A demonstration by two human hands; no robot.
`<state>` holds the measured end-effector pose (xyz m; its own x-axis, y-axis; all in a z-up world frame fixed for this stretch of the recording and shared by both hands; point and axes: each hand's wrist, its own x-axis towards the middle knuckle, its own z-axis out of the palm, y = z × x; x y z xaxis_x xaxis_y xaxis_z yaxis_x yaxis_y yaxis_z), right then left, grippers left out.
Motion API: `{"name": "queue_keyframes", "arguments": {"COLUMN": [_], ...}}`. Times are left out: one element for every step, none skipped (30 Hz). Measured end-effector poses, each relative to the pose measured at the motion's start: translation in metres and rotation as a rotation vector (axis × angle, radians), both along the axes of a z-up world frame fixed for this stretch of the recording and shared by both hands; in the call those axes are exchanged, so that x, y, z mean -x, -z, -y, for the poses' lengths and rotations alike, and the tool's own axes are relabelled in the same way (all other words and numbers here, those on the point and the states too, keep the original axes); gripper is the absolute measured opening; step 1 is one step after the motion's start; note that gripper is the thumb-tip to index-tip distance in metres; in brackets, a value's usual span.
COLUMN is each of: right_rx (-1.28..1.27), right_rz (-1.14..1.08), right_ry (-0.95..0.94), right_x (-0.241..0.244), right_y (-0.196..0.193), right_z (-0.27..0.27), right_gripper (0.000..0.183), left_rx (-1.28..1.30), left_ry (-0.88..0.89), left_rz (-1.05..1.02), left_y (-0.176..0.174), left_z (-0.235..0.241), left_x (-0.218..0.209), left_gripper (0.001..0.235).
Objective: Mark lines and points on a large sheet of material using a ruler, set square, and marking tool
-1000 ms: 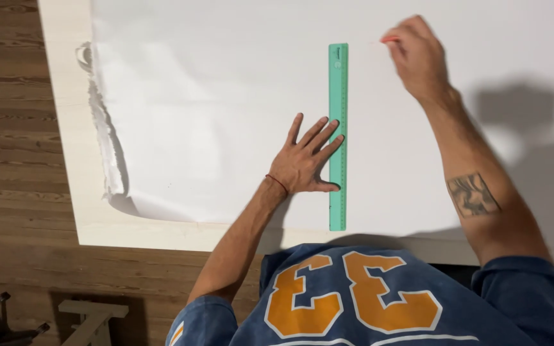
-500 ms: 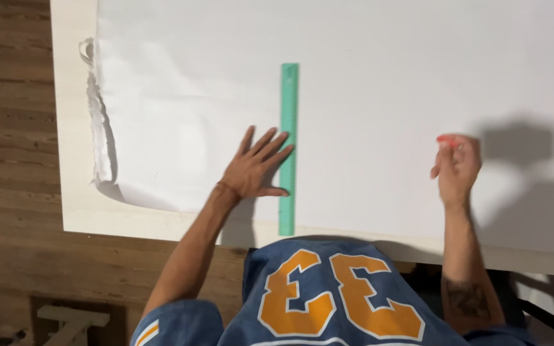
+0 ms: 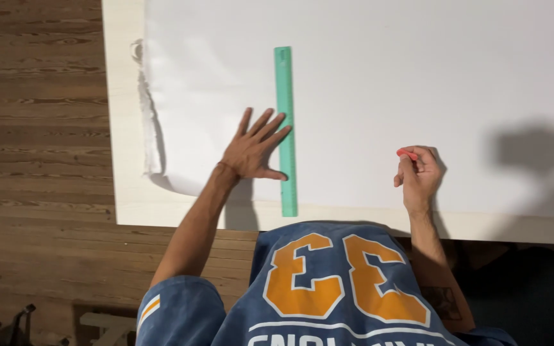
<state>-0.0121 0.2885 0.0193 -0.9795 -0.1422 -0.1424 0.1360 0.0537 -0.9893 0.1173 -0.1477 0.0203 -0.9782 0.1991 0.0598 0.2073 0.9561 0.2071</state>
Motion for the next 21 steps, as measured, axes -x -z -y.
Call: {"name": "queue_keyframes", "arguments": {"right_rx": [-0.01,-0.021,-0.029,-0.052,-0.073,-0.08,-0.092,-0.104,-0.109,-0.107,-0.105,-0.109,-0.134,-0.159,-0.167,-0.216,-0.266,-0.275,-0.269,-0.263,-0.261], "right_rz": [-0.032,-0.063,-0.05,-0.095,-0.145,-0.136,-0.173,-0.209,-0.209,-0.205,-0.202,-0.203,-0.199,-0.195,-0.192,-0.164,-0.138,-0.136,-0.091,-0.047,-0.05], "right_ry": [0.02,0.039,0.045,0.033,0.021,0.028,0.039,0.05,0.057,0.078,0.097,0.102,0.103,0.104,0.107,0.134,0.159,0.159,0.177,0.195,0.185], "right_x": [-0.008,-0.016,-0.021,-0.026,-0.027,-0.035,-0.035,-0.034,-0.034,-0.034,-0.033,-0.035,-0.034,-0.033,-0.033,-0.034,-0.033,-0.036,-0.033,-0.031,-0.029], "right_y": [0.005,0.011,0.011,0.012,0.013,0.014,0.014,0.013,0.013,0.012,0.012,0.013,0.013,0.013,0.01,0.007,0.004,0.002,0.0,-0.002,-0.004], "right_z": [0.008,0.016,0.021,0.024,0.028,0.028,0.03,0.032,0.033,0.034,0.036,0.036,0.037,0.037,0.041,0.045,0.047,0.047,0.05,0.052,0.053], "right_gripper": [0.009,0.009,0.009,0.008,0.007,0.007,0.008,0.009,0.009,0.01,0.011,0.011,0.011,0.011,0.011,0.007,0.004,0.004,0.004,0.005,0.005], "left_rx": [0.003,0.006,-0.002,-0.005,-0.006,-0.013,-0.018,-0.022,-0.027,-0.034,-0.04,-0.044,-0.038,-0.032,-0.039,-0.062,-0.085,-0.094,-0.099,-0.104,-0.101], "left_ry": [0.02,0.041,0.047,0.063,0.079,0.086,0.087,0.087,0.095,0.1,0.103,0.109,0.095,0.082,0.085,0.166,0.243,0.244,0.242,0.24,0.23], "left_rz": [-0.018,-0.035,-0.022,-0.046,-0.074,-0.066,-0.086,-0.106,-0.107,-0.105,-0.103,-0.105,-0.088,-0.071,-0.067,-0.081,-0.096,-0.094,-0.108,-0.122,-0.125], "left_y": [0.006,0.013,0.013,0.014,0.016,0.021,0.025,0.028,0.025,0.022,0.02,0.02,0.019,0.018,0.017,0.015,0.014,0.013,0.012,0.011,0.011], "left_z": [0.002,0.004,0.006,0.008,0.011,0.011,0.014,0.017,0.022,0.027,0.033,0.04,0.047,0.053,0.058,0.063,0.067,0.065,0.065,0.066,0.065], "left_x": [0.001,0.002,0.003,0.004,0.008,0.004,0.007,0.011,0.012,0.013,0.015,0.012,0.012,0.012,0.011,0.011,0.011,0.008,0.009,0.011,0.012], "left_gripper": [0.14,0.142,0.142,0.141,0.14,0.14,0.142,0.144,0.144,0.143,0.143,0.143,0.143,0.143,0.143,0.14,0.138,0.138,0.138,0.138,0.138]}}
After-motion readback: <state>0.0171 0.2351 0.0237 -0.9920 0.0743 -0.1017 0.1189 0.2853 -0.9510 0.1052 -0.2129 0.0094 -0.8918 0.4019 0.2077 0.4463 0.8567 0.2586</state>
